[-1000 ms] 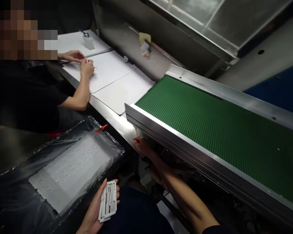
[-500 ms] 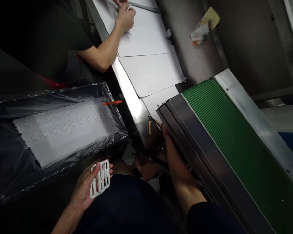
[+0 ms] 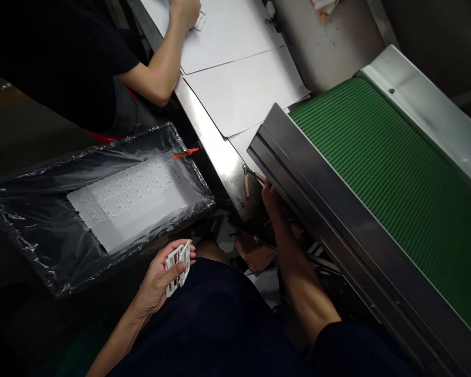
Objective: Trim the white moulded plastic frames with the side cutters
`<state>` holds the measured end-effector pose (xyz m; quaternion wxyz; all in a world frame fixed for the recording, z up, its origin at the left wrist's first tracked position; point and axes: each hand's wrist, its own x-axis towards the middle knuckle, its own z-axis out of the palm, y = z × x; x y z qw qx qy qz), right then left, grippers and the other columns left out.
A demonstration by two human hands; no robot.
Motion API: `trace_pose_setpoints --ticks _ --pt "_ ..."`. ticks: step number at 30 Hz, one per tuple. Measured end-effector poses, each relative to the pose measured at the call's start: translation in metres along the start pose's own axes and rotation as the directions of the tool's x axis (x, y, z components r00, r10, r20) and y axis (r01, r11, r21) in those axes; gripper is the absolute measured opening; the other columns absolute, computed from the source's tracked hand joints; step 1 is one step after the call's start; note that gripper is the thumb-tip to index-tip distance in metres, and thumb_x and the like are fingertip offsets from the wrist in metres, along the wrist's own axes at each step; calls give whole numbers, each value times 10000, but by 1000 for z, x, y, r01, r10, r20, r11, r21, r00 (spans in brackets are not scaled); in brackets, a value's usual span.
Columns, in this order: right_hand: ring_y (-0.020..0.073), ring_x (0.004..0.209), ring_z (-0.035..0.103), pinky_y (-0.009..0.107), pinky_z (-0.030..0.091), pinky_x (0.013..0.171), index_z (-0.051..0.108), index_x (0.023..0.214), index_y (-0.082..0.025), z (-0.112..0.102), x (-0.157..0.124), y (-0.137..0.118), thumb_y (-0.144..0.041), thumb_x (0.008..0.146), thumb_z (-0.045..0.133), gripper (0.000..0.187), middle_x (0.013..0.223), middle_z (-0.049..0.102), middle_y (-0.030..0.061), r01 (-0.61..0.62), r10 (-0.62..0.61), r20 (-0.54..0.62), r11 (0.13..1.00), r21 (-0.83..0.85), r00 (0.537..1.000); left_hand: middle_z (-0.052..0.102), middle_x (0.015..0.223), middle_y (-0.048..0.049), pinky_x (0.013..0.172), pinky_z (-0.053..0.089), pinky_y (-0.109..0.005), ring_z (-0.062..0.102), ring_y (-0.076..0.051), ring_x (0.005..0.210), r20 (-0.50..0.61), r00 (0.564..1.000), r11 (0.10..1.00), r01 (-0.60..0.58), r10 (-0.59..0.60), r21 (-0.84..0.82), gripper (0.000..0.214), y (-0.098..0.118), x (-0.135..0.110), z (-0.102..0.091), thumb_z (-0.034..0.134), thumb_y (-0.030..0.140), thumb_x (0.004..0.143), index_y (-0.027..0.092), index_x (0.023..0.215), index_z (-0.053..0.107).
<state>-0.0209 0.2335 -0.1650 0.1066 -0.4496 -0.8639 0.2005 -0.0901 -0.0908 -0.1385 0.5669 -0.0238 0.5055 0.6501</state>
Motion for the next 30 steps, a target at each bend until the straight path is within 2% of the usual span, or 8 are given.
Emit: trace_pose_setpoints --ticks 5,10,12,15,18,23,25,30 --pt "107 534 469 222 369 504 588 915 -158 -24 -104 -31 -520 880 397 411 596 508 -15 -124 76 215 969 216 974 582 1111 -50 841 421 -267 543 -182 978 78 996 976 18 -35 216 425 -4 -1 17 698 342 750 228 1117 518" --pt "80 586 431 200 349 546 572 847 -154 -39 -175 -78 -492 787 578 343 681 512 -23 -443 -37 623 671 595 781 605 968 -41 745 422 -254 549 -178 868 186 976 947 46 -110 317 430 -12 -4 28 686 396 745 190 1079 509" --pt "74 578 401 196 321 533 568 778 -144 -40 -186 -84 -470 760 619 331 649 491 -31 -482 -33 641 631 608 766 594 945 -38 756 414 -260 536 -173 850 257 958 934 30 -129 357 383 -12 -6 30 611 420 803 185 1091 519" --pt "68 559 361 193 284 507 568 735 -140 -40 -194 -80 -453 762 620 318 606 453 -43 -476 22 606 642 601 795 578 1003 -47 844 391 -283 523 -174 886 329 929 934 46 -171 354 336 -11 -7 31 500 410 875 196 1134 512" --pt "74 578 387 194 303 523 583 763 -142 -43 -200 -73 -445 748 639 309 637 489 -33 -483 44 588 622 616 808 568 973 -45 815 396 -273 524 -175 864 336 924 939 60 -181 340 357 -11 -5 36 583 386 827 192 1117 506" --pt "103 673 492 222 391 628 547 854 -154 -49 -212 -67 -434 710 687 345 774 566 2 -575 -5 625 384 722 781 553 959 -35 717 401 -247 531 -171 828 315 945 920 -49 -84 390 408 -12 -4 48 679 359 749 208 1067 471" --pt "100 682 493 220 393 636 537 857 -157 -49 -215 -66 -445 707 689 359 786 559 2 -572 -27 615 339 747 788 565 981 -45 734 406 -263 541 -187 853 309 950 886 -104 -47 453 424 -12 -6 51 680 366 744 207 1069 459" --pt "64 498 362 197 297 484 501 923 -182 -61 -219 -61 -521 877 433 348 588 440 -52 -508 33 550 432 745 835 585 964 -25 744 418 -277 566 -177 835 305 952 826 -154 -23 542 421 -11 -17 56 675 344 754 236 1072 422"
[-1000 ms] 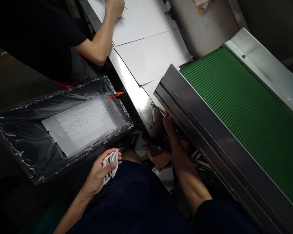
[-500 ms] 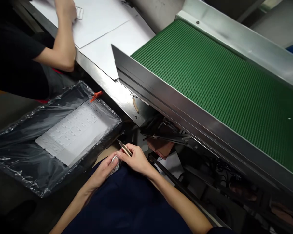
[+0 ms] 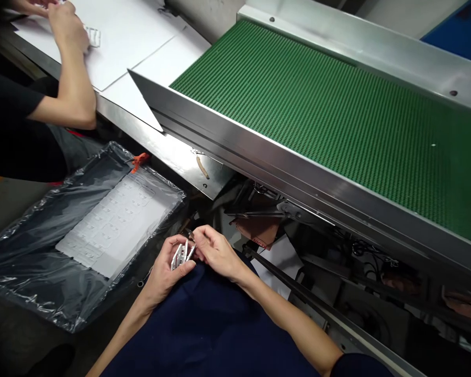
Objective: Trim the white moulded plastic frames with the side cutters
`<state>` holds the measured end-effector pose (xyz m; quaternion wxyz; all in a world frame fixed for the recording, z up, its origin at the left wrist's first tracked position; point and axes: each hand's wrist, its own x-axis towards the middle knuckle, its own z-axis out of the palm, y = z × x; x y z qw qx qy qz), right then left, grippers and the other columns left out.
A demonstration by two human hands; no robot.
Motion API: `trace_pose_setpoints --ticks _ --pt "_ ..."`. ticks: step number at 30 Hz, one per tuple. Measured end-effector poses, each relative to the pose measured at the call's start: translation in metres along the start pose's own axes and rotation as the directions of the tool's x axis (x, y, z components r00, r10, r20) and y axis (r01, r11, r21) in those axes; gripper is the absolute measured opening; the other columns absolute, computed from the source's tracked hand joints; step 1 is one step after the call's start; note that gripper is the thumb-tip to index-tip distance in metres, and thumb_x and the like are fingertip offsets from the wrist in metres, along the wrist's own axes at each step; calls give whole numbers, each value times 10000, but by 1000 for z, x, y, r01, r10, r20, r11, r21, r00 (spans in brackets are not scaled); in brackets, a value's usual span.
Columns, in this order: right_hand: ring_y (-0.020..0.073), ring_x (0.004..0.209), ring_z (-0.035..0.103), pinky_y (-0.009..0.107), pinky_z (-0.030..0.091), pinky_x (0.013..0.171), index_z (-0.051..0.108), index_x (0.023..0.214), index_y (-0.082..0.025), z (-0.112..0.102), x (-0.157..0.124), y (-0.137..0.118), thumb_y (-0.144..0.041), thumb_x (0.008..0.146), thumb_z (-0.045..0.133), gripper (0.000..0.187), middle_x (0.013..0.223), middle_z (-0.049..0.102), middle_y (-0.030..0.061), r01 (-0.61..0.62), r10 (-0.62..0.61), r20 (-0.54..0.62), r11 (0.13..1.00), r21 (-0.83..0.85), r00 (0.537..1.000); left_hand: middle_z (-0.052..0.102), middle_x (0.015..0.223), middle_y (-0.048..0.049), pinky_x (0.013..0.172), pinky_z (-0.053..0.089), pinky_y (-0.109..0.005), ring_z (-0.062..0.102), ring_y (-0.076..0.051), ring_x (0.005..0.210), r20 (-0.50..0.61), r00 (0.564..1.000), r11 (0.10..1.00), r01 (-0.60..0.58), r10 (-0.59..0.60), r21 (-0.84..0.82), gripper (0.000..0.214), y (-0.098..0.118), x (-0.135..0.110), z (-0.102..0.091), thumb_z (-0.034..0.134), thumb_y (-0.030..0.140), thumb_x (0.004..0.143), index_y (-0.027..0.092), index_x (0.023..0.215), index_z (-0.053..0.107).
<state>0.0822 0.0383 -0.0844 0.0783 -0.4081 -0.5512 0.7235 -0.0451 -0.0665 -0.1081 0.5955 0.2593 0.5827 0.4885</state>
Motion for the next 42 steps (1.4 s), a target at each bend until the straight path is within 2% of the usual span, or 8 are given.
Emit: trace_pose_setpoints --ticks 3,6,13,20,23,26,29,42 --pt "65 502 358 201 292 489 498 863 -186 -13 -14 -8 -494 901 403 325 576 414 -53 45 -56 -80 990 -135 995 584 1064 -39 794 422 -300 577 -198 905 -5 1000 997 11 -10 72 465 2 -6 5 701 340 735 259 1086 407" --pt "69 539 414 204 322 522 495 814 -178 -24 -30 -12 -469 900 423 312 619 479 -36 17 -29 -52 978 -208 998 579 1123 -49 852 405 -312 555 -226 1002 10 1000 983 -2 0 184 562 2 -10 9 723 345 715 271 1172 404" --pt "85 645 431 211 358 595 529 918 -174 -17 -37 5 -460 804 584 313 756 520 -18 -26 24 -22 995 -93 999 571 1117 -54 840 413 -315 549 -249 998 111 994 971 -48 22 233 488 1 -15 12 704 343 731 256 1150 468" --pt "94 691 472 213 380 630 523 932 -169 -10 -42 11 -449 848 524 293 801 543 -5 10 -9 24 999 -40 1000 540 1138 -63 842 421 -313 537 -249 1017 129 990 975 -79 53 205 468 -2 -20 13 687 322 749 260 1155 464" --pt "95 694 488 209 371 633 527 985 -191 -14 -51 3 -462 898 426 302 817 568 -2 61 -65 -12 980 -191 998 553 1091 -64 812 434 -314 565 -235 938 93 994 975 -76 57 209 496 -8 -19 15 716 318 718 248 1144 472" --pt "80 581 435 202 306 561 565 922 -217 -18 -60 -4 -507 878 446 316 669 523 -38 77 -81 11 884 -461 997 563 1079 -67 810 437 -316 565 -236 942 97 993 974 -89 70 210 523 -10 -20 15 734 309 700 247 1139 456" --pt "70 520 394 201 262 536 577 902 -236 -20 -64 -7 -554 843 480 338 592 479 -57 87 -85 31 799 -594 996 550 1080 -65 824 432 -322 557 -234 956 125 989 962 -113 84 249 528 -8 -21 15 731 292 706 254 1143 439" --pt "86 535 457 210 230 542 580 913 -247 -20 -65 -6 -591 849 437 377 640 568 -37 119 -106 62 699 -705 992 538 1064 -61 840 430 -329 551 -231 951 154 984 943 -135 92 303 514 -8 -25 15 723 295 714 261 1136 432"
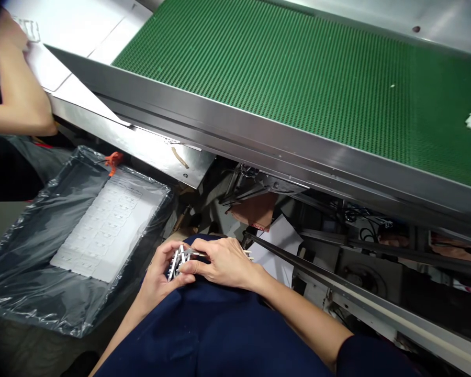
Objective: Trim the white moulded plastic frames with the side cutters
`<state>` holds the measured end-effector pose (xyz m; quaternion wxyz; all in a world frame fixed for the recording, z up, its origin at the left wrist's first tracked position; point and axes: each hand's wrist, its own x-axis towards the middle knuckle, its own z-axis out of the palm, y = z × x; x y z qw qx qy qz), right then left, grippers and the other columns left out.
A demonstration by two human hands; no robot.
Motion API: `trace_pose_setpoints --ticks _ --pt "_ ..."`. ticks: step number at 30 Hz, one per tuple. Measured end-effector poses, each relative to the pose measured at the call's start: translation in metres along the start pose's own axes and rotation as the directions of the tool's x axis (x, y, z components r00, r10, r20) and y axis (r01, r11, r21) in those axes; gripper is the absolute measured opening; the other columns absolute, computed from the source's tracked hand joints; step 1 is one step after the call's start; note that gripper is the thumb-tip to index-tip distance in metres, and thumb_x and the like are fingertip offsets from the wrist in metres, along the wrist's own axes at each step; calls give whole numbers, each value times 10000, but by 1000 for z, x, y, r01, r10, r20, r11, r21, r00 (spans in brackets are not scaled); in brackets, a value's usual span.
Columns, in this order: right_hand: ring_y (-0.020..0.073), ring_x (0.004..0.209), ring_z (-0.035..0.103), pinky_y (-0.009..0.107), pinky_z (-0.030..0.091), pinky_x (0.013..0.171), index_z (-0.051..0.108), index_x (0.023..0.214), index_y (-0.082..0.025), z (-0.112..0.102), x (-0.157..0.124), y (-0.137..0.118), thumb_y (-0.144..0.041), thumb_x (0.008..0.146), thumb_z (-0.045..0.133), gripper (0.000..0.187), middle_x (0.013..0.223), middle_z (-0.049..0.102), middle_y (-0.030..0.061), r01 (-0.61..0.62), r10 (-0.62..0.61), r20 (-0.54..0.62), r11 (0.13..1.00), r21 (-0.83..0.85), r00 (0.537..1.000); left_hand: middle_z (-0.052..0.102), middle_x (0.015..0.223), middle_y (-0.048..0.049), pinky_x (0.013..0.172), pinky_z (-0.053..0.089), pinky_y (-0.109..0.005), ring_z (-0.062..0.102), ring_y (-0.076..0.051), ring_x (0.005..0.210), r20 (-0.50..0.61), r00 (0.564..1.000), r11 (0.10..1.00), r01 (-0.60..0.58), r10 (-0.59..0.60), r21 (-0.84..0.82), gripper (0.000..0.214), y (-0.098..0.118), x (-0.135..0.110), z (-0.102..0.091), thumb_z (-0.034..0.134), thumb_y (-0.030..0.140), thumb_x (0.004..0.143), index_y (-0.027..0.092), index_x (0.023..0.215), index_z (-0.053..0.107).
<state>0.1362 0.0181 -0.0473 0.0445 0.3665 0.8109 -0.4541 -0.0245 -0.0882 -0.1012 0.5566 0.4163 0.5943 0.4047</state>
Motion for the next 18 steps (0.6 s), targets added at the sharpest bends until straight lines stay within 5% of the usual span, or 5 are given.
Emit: trace_pose_setpoints --ticks 18 --pt "93 532 495 236 127 488 567 872 -241 17 -10 9 -651 867 282 500 639 594 -22 0 -29 -90 951 -311 995 526 1090 -31 840 424 -302 550 -206 975 35 999 999 39 -39 22 495 -2 -2 5 708 357 732 284 1129 421"
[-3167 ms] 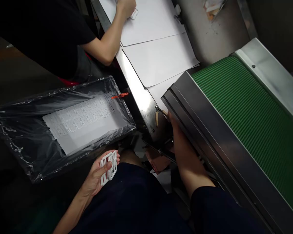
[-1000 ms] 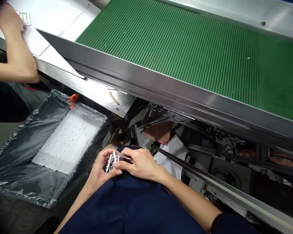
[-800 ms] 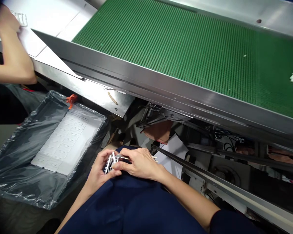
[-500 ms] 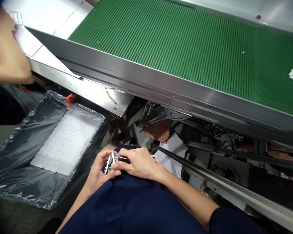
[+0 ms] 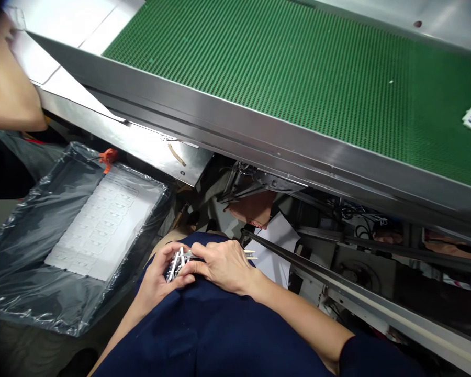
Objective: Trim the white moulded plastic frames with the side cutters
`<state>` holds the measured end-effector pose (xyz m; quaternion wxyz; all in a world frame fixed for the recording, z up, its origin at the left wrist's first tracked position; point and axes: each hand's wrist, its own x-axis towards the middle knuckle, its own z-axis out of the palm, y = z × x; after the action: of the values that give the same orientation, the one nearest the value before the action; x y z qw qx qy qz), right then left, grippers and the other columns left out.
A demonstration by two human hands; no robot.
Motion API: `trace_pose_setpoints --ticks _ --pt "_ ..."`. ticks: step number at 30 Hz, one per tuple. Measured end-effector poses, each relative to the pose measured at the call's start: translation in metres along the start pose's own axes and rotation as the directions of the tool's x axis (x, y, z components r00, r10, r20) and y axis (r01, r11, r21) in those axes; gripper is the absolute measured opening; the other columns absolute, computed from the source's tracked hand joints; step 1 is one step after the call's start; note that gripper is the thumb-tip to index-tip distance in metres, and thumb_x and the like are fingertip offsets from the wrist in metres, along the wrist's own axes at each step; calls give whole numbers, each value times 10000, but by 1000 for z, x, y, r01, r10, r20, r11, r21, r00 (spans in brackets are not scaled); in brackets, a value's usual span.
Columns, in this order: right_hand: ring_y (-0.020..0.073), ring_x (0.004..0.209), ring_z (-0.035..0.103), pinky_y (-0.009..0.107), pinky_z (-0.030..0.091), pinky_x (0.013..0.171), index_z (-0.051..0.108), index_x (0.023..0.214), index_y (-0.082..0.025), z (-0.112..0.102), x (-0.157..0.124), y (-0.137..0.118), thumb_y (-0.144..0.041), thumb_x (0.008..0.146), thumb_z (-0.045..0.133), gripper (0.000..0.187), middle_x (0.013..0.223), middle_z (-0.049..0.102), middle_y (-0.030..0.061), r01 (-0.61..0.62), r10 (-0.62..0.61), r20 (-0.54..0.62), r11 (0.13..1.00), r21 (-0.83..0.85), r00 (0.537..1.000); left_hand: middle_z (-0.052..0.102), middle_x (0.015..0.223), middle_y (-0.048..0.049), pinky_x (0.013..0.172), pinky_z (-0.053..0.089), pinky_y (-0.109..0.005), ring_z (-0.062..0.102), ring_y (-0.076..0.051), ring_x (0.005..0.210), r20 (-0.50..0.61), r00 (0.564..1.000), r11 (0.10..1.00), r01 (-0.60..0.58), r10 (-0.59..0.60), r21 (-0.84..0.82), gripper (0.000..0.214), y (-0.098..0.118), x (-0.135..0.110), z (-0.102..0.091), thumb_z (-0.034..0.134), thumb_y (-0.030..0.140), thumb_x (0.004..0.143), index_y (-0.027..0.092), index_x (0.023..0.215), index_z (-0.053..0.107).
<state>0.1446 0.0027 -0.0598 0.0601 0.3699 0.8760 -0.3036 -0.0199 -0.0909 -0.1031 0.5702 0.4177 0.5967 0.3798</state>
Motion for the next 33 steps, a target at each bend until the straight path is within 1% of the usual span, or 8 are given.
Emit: trace_pose_setpoints --ticks 5,12,19,23,28,30,33 --pt "93 527 503 233 127 484 572 867 -247 -1 1 1 -658 867 256 518 629 593 -28 3 -3 -13 1000 -24 1000 526 1075 -19 851 412 -321 547 -203 972 21 1000 1000 11 -12 9 497 2 2 0 696 401 736 285 1125 409" --pt "88 511 497 230 133 476 575 843 -242 -2 -1 3 -637 868 309 477 625 595 -34 -9 8 -8 999 -48 1000 545 1051 -11 840 409 -308 552 -194 956 29 999 1000 28 -28 5 484 5 5 1 702 404 732 279 1103 418" --pt "82 514 498 235 142 477 561 821 -228 0 -1 8 -616 880 312 465 626 603 -36 6 -8 -35 999 -52 999 559 1047 -20 847 406 -323 556 -203 950 41 998 999 54 -54 0 491 7 8 3 703 421 725 269 1100 424" --pt "83 507 496 238 138 475 556 809 -224 -1 -3 9 -614 882 313 465 624 604 -33 -11 10 -20 998 -63 1000 559 1035 -20 845 406 -324 556 -198 933 45 998 999 50 -51 5 493 8 11 3 704 423 724 264 1098 426" --pt "79 513 495 234 147 478 539 777 -215 -3 -2 7 -572 912 293 454 620 600 -34 -40 40 -27 999 -11 999 551 1024 -19 827 416 -317 559 -189 909 39 999 999 38 -38 1 489 6 16 5 703 412 727 256 1098 426" --pt "78 520 490 228 163 483 529 777 -215 -4 -1 6 -570 902 335 424 630 599 -37 -66 67 -24 997 40 997 549 1043 -25 838 419 -321 558 -196 936 32 999 999 36 -35 -10 495 5 17 5 704 407 726 258 1107 425" --pt "81 546 494 212 219 505 525 796 -218 -9 2 5 -572 856 446 368 656 601 -39 -119 124 -21 979 167 992 554 1069 -37 849 424 -328 559 -209 970 9 999 999 39 -39 -9 516 5 19 4 715 403 710 255 1114 430"
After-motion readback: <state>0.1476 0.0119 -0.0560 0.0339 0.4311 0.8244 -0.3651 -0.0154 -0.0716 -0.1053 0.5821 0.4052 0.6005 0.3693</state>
